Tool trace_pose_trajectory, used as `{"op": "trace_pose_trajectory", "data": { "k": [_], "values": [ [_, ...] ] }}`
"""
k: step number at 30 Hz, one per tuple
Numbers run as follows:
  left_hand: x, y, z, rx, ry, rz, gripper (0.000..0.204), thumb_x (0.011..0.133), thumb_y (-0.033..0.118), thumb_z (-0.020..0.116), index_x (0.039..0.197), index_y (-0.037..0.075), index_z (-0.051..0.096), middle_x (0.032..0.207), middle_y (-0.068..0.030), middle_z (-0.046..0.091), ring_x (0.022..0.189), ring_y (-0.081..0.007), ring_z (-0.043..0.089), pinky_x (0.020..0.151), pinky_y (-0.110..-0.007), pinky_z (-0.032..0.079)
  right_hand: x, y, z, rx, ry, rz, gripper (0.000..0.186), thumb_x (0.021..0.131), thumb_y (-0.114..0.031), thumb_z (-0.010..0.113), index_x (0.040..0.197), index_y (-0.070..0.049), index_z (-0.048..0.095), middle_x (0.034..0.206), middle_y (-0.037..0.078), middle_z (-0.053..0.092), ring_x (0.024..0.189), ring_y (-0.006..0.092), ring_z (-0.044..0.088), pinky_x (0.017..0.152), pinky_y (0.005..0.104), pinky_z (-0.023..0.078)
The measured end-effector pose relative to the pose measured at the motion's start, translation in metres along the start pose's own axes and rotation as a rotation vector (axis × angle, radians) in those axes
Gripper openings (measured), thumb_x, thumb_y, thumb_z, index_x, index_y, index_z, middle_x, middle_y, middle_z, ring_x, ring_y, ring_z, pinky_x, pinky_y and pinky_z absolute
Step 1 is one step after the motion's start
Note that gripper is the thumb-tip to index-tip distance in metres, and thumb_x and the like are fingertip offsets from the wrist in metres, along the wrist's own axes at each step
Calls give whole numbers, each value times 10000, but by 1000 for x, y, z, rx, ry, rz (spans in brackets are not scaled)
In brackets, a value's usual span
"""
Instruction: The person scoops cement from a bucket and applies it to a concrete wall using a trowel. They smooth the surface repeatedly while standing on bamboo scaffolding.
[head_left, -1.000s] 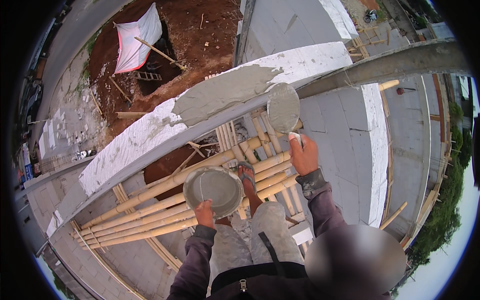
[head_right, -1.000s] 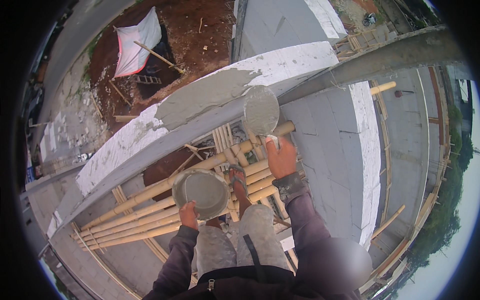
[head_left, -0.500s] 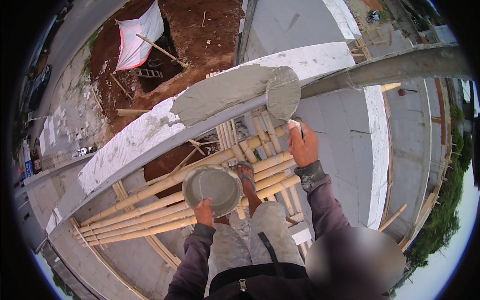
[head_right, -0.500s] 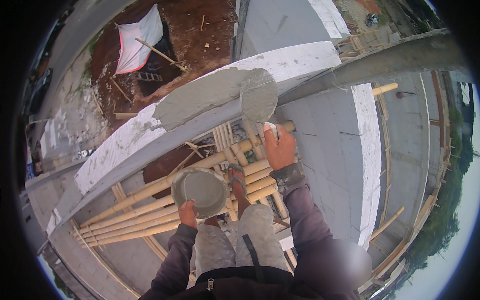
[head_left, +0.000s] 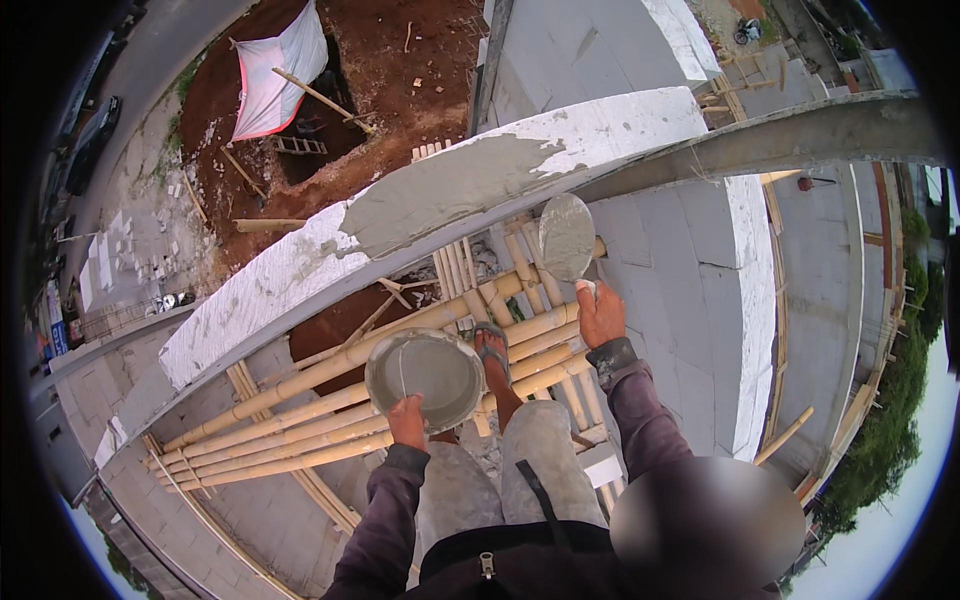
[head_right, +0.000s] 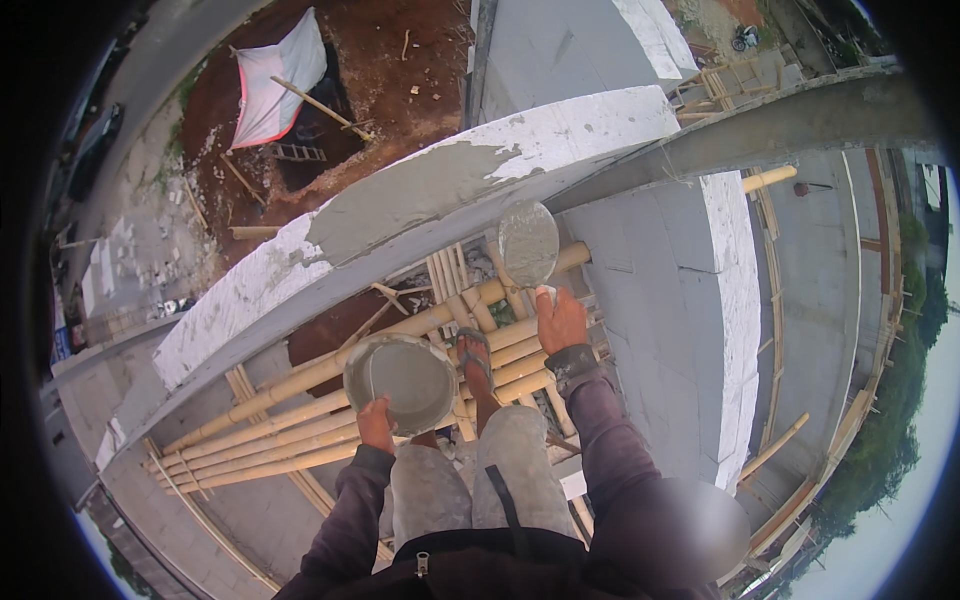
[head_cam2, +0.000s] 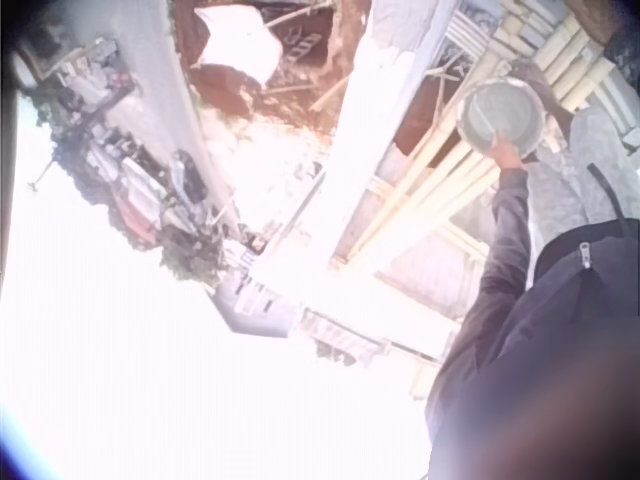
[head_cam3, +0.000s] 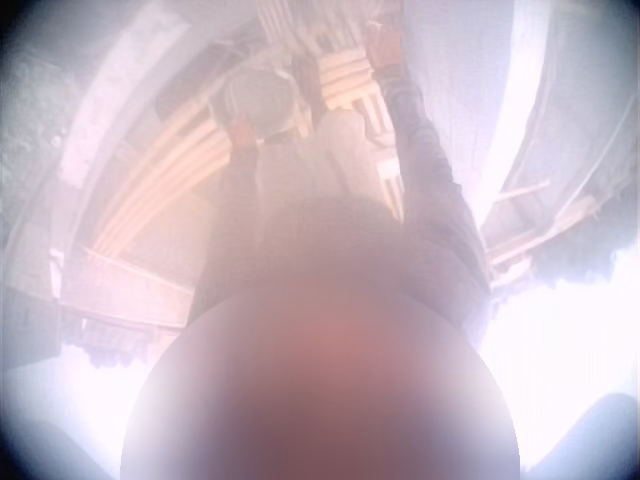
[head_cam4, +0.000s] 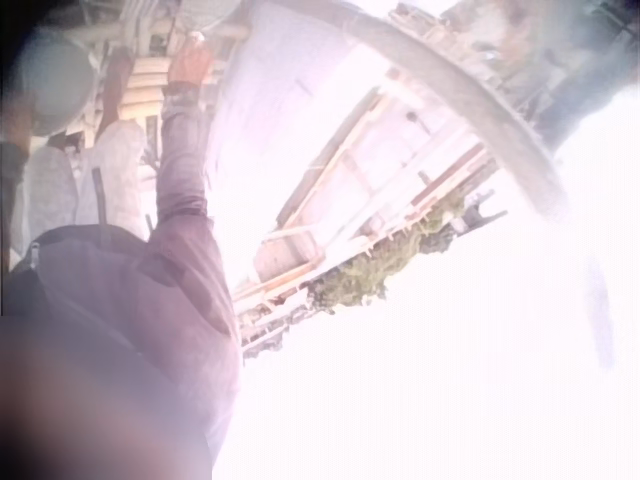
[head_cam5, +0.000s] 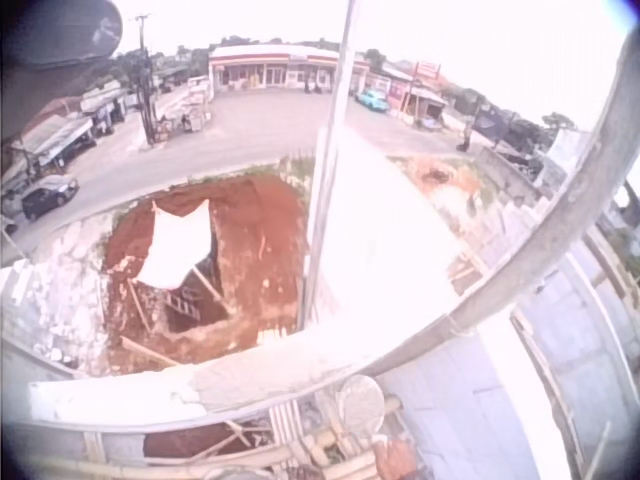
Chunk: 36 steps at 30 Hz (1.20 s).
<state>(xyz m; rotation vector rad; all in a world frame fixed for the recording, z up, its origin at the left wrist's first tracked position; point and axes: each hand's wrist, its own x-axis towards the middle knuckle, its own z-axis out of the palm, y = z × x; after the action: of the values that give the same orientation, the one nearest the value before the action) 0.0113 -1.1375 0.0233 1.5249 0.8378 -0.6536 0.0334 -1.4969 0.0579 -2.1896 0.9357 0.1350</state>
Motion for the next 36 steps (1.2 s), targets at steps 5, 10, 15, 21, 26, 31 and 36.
{"op": "trace_pose_trajectory", "data": {
  "k": [5,10,15,21,26,31,36],
  "values": [
    [1,-8,-1,56,30,14,199,823,171,605,647,98,546,552,33,420,485,-88,394,470,-271,349,-60,12,4,183,198,-35,300,850,-262,576,917,27,532,758,251,587,762,447,558,684,470,419],
    [5,-6,11,83,-4,76,252,854,210,569,659,52,544,585,0,443,517,-109,434,452,-276,350,-40,2,1,114,351,-26,316,757,-170,687,952,14,519,840,204,567,761,394,557,664,436,430],
    [-1,3,15,15,-6,8,239,835,173,610,626,120,506,559,36,393,490,-87,385,467,-267,334,-2,-2,-8,16,444,-287,290,737,-91,670,980,7,547,913,171,560,757,340,566,661,414,444],
    [3,-7,16,70,-19,42,232,841,181,598,635,96,531,577,19,425,498,-103,413,475,-278,354,1,-8,-3,-14,402,-306,266,716,-31,662,966,-1,578,950,158,556,744,307,573,656,397,457],
    [3,-16,14,20,-19,7,225,842,183,594,648,76,551,584,10,439,509,-108,425,483,-287,366,13,-19,3,102,354,-308,261,732,-26,651,977,-1,564,937,163,542,783,328,561,673,400,446],
    [4,-19,13,14,-6,-56,221,843,193,588,660,72,562,581,9,433,523,-108,429,487,-288,367,53,-46,21,131,389,-403,259,768,-40,638,987,16,513,933,179,499,812,373,528,689,429,427],
    [4,-21,13,120,-34,19,209,844,208,578,696,60,587,577,6,428,519,-110,425,487,-290,368,92,-50,66,191,470,-395,283,796,-46,629,1047,12,513,960,204,496,825,385,513,694,438,416]
  ]
}}
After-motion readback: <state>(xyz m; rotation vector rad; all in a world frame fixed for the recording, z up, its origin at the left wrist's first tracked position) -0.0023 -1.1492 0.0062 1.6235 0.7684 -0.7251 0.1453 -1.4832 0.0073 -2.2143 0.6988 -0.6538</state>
